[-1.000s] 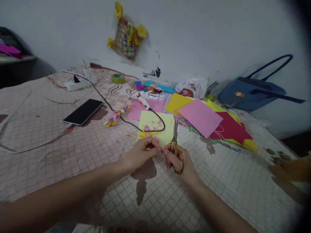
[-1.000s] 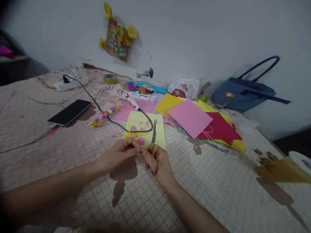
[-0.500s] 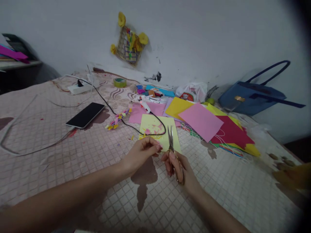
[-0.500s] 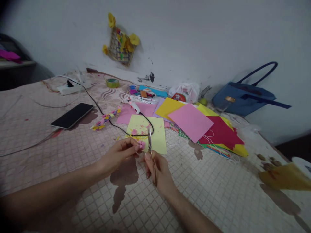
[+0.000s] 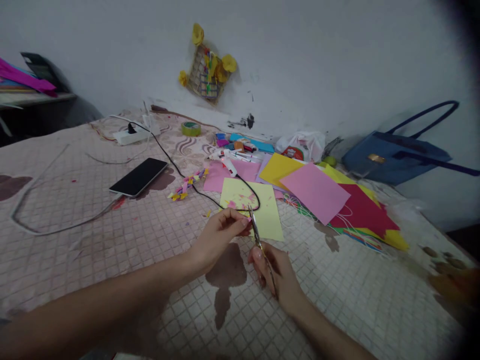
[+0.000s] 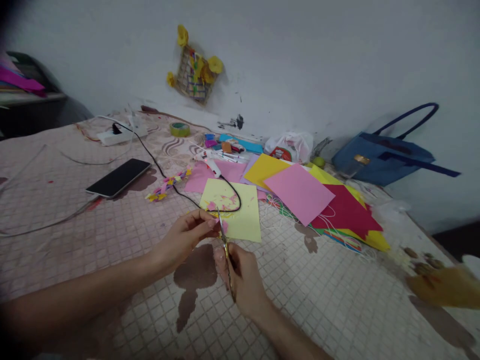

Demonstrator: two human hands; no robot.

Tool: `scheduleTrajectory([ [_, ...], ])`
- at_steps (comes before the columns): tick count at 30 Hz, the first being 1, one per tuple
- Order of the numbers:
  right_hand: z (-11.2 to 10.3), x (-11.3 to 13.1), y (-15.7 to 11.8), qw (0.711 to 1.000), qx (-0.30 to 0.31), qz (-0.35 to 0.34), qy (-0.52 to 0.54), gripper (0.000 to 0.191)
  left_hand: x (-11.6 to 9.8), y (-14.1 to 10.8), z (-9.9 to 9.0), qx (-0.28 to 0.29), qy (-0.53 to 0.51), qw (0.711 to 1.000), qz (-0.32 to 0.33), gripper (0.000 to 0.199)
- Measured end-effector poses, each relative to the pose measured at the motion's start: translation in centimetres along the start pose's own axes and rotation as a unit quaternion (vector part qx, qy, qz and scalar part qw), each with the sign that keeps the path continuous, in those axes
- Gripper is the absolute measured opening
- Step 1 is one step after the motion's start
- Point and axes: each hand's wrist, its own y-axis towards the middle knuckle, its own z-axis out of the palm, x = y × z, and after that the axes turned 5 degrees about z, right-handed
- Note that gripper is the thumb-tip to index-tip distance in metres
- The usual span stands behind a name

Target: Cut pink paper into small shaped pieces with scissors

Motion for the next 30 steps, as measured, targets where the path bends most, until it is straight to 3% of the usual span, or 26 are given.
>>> scheduleTrajectory([
  [30,0.05,-0.57,0.13,1.0,0.004,-0.004,-0.01,0.036,0.17,-0.19,0.49,-0.031,-0.019,0.999,-0.019,0.015],
])
